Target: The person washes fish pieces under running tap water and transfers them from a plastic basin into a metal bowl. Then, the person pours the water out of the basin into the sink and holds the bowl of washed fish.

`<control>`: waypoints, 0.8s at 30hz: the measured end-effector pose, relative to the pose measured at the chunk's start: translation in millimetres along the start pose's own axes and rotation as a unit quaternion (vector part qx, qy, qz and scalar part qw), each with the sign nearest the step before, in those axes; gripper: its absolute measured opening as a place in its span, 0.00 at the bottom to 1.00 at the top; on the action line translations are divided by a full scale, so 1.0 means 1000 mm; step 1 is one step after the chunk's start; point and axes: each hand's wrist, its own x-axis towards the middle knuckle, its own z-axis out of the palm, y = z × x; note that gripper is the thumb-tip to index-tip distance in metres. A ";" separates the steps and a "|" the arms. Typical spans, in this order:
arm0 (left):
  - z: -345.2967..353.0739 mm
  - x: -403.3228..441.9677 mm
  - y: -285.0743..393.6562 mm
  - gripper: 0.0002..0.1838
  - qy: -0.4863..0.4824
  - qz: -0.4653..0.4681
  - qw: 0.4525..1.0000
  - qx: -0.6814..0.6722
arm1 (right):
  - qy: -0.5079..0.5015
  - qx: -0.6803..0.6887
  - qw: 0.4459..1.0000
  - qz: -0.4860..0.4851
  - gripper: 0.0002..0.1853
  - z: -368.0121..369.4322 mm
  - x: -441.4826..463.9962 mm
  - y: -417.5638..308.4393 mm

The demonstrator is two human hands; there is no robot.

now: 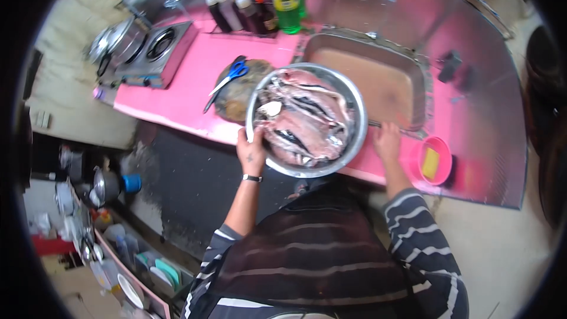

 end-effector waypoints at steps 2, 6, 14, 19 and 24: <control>0.002 0.001 -0.009 0.20 0.018 0.006 1.000 0.006 | -0.003 0.003 1.000 0.006 0.13 -0.006 0.001 -0.007; 0.002 0.000 -0.003 0.20 0.017 -0.020 1.000 0.002 | -0.008 0.004 1.000 0.020 0.12 -0.012 0.001 -0.013; 0.002 0.001 -0.004 0.22 0.018 -0.013 1.000 0.014 | 0.001 0.007 1.000 0.011 0.12 -0.011 0.001 -0.013; 0.001 0.000 -0.001 0.21 0.009 -0.027 0.999 0.015 | 0.000 0.006 1.000 0.010 0.12 -0.016 0.001 -0.016; 0.002 0.000 0.000 0.21 0.010 -0.025 1.000 0.009 | 0.002 0.005 1.000 0.006 0.12 -0.017 0.001 -0.017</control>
